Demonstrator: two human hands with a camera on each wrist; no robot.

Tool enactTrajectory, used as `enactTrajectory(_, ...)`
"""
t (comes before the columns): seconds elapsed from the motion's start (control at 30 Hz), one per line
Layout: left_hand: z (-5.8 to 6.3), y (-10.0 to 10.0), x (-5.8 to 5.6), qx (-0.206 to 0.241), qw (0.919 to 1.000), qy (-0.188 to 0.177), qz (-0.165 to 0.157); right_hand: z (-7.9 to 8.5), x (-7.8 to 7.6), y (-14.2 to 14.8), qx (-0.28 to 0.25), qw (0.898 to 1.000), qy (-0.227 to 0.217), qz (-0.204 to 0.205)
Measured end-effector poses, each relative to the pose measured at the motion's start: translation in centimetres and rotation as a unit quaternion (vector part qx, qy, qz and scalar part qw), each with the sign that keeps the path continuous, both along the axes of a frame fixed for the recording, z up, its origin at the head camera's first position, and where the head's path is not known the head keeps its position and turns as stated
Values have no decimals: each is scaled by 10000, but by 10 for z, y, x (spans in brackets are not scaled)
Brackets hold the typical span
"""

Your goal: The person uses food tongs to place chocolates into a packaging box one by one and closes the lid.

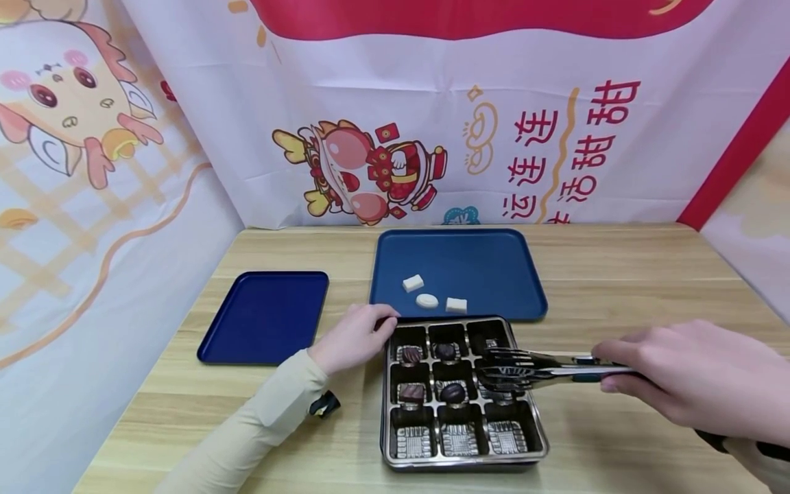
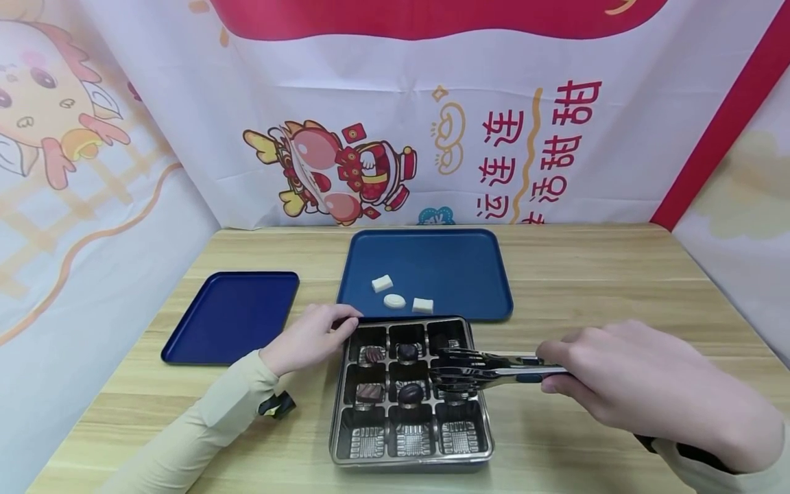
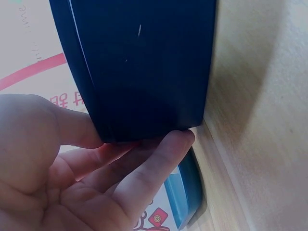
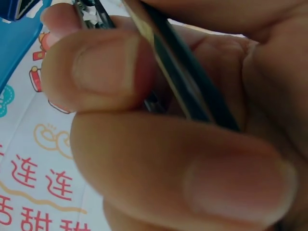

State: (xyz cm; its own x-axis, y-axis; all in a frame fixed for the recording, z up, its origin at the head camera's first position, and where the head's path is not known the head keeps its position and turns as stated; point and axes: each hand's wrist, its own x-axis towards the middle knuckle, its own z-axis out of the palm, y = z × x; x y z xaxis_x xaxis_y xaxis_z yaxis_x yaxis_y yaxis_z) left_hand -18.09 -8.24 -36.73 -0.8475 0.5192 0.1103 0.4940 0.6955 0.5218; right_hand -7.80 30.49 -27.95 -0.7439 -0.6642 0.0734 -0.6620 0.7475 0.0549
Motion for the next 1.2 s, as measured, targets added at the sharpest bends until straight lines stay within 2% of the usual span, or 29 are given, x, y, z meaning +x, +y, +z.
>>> enactTrajectory(0.4,0,0,1,17,10000,-38,-3,-1,-2,-4,-34,9998,-142,100)
enactTrajectory(0.53,0,0,0,24,10000,-14,-8,-2,-2,-4,-84,9998,-37,178)
enactTrajectory(0.83,-2,0,-1,36,10000,41,22,-3,-4,-3,37,9997,-216,-95)
enactTrajectory(1.03,-2,0,0,34,10000,-6,50,-2,-5,-2,-150,9997,159,96)
enactTrajectory(1.2,-2,0,-1,25,10000,-37,37,-2,-7,1,-254,9988,423,75)
